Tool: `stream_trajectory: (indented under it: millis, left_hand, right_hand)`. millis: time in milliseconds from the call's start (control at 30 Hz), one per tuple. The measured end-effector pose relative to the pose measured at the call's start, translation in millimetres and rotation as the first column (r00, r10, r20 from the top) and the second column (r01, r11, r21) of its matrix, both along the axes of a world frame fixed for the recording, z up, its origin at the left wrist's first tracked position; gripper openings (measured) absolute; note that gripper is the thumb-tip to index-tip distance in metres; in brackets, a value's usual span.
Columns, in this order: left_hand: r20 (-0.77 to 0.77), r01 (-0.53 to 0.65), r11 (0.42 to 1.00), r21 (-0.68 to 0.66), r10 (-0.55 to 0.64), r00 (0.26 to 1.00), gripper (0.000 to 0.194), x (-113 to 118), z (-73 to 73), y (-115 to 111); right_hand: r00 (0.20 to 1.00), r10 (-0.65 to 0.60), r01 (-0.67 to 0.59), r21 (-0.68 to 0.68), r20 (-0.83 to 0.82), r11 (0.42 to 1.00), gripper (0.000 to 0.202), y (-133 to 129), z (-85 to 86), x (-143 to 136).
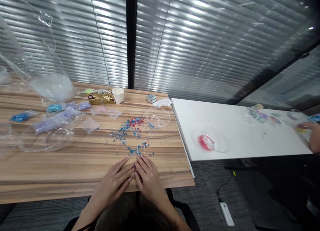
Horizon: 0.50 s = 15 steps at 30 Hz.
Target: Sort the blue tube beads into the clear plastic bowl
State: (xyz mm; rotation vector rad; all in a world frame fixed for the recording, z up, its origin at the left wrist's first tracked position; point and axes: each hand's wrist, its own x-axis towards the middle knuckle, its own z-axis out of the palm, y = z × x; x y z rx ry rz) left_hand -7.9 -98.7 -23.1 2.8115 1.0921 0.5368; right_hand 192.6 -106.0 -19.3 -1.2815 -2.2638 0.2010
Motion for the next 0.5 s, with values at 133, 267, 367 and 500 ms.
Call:
stream_trajectory:
  millis: [133, 267, 367, 500]
  left_hand:
    - [-0.006, 0.003, 1.000, 0.014, -0.003, 1.000, 0.038, 0.1, 0.5, 0.3]
    - [-0.019, 0.004, 1.000, 0.012, -0.004, 1.000, 0.036, 0.3, 2.7, -0.8]
    - [-0.026, 0.005, 1.000, 0.007, -0.005, 1.000, 0.036, 0.1, 2.8, -1.3]
    - [-0.033, -0.003, 1.000, -0.005, 0.003, 0.999, 0.039, -0.2, 1.3, -1.1]
  right_hand:
    - [1.000, 0.001, -0.001, 0.000, -0.004, 1.000, 0.039, -0.1, -1.0, 0.0]
    - [1.000, 0.001, 0.000, 0.002, -0.004, 1.000, 0.039, -0.2, -1.9, 0.4]
    - [1.000, 0.004, -0.004, 0.001, 0.004, 1.000, 0.039, -0.3, -1.8, 0.4]
    - [1.000, -0.005, 0.005, 0.000, 0.008, 1.000, 0.038, -0.4, -2.0, -0.1]
